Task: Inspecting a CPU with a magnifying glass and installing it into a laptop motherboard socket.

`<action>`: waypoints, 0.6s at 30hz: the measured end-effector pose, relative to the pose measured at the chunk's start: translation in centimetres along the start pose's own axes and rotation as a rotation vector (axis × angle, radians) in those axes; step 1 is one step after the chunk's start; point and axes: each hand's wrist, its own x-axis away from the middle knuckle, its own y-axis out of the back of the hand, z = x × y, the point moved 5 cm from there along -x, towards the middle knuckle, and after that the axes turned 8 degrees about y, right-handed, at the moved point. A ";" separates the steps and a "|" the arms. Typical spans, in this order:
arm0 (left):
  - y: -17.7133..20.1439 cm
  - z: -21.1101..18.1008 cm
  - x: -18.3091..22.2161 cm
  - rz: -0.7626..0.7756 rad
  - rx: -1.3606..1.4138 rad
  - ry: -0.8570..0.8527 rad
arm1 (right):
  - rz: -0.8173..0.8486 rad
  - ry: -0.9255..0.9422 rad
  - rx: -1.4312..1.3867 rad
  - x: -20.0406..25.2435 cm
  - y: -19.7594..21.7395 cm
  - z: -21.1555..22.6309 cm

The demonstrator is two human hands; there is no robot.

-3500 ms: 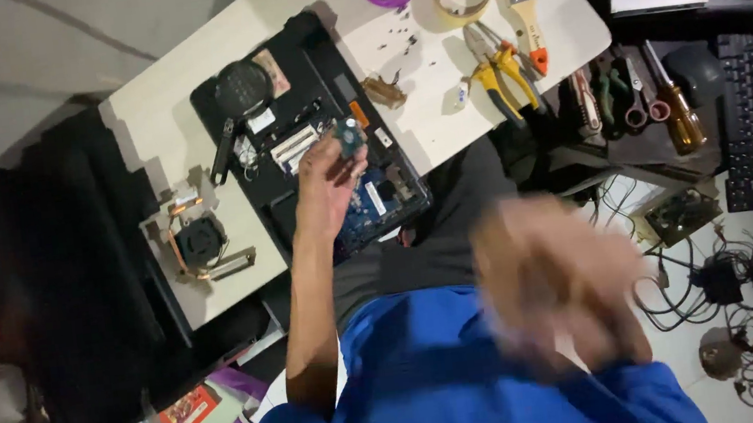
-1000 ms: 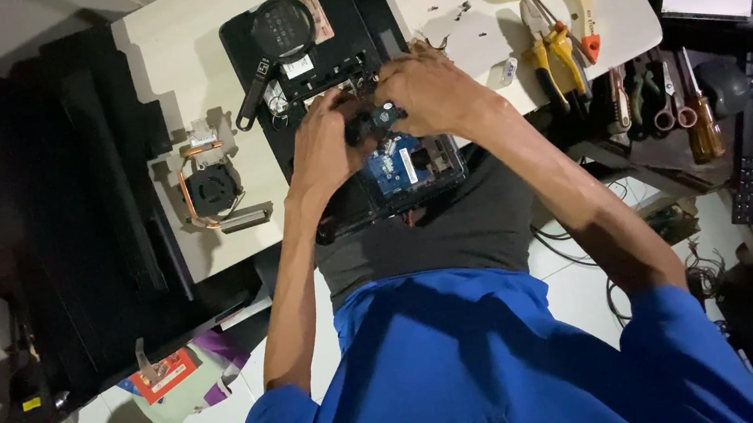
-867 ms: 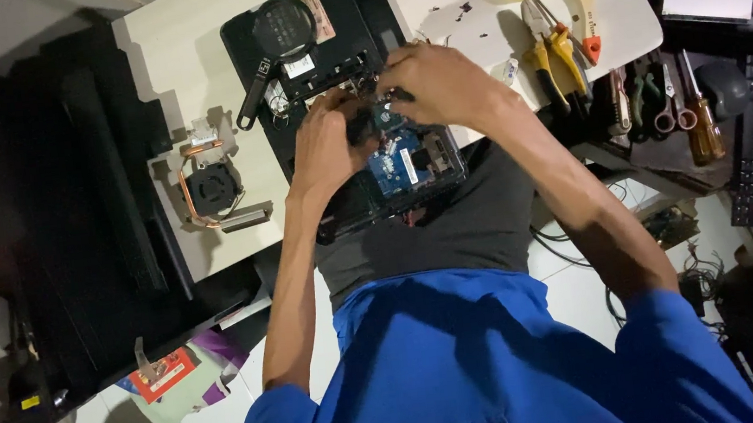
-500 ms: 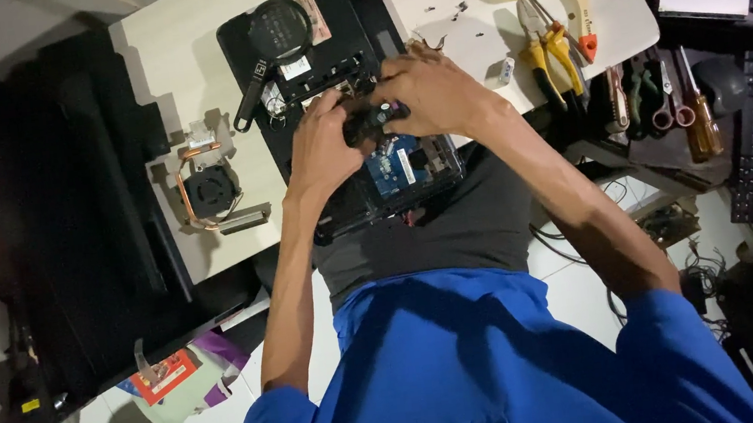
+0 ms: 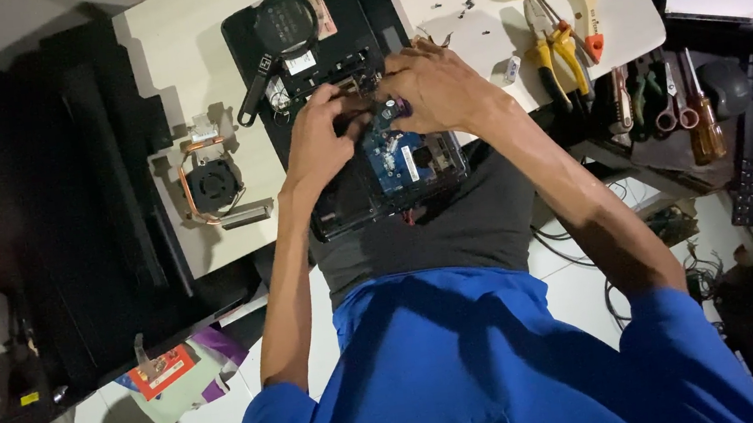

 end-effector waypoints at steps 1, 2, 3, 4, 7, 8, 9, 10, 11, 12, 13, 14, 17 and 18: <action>-0.1 -0.1 0.0 -0.001 0.001 0.001 | 0.002 0.001 0.001 0.0 -0.2 -0.1; 0.0 -0.2 0.0 -0.011 0.014 -0.007 | -0.022 0.029 0.033 -0.1 -0.2 -0.1; 0.0 -0.3 0.0 -0.022 0.026 -0.016 | -0.045 0.058 0.067 -0.1 -0.2 -0.1; -0.1 -0.3 0.0 -0.024 0.028 -0.016 | -0.044 0.059 0.068 -0.2 -0.3 -0.1; -0.2 -0.2 -0.2 -0.031 0.005 -0.011 | -0.036 0.059 0.031 -0.4 -0.6 -0.2; -0.2 -0.2 -0.3 -0.041 0.002 -0.020 | -0.021 0.051 0.030 -0.5 -0.5 -0.2; -0.3 -0.1 -0.4 -0.050 -0.002 -0.029 | -0.008 0.042 0.029 -0.5 -0.5 -0.2; -0.2 -0.3 -0.4 -0.052 -0.002 -0.027 | -0.007 0.045 0.029 -0.6 -0.4 -0.1; -0.2 -0.3 -0.5 -0.044 0.000 0.008 | 0.002 0.038 0.033 -0.7 -0.4 -0.1; -0.2 -0.4 -0.6 -0.036 0.002 0.044 | 0.010 0.031 0.038 -0.8 -0.3 -0.1; -0.2 -0.3 -0.8 -0.036 0.002 0.043 | 0.010 0.031 0.038 -1.0 -0.3 -0.3; -0.2 -0.2 -1.0 -0.028 -0.026 0.065 | 0.003 0.048 0.039 -1.1 -0.3 -0.3; -0.2 -0.3 -1.2 -0.011 -0.045 0.091 | 0.023 0.046 0.037 -1.3 -0.2 -0.2; -0.2 -0.4 -1.2 -0.004 -0.036 0.096 | 0.051 0.029 0.032 -1.4 -0.1 -0.2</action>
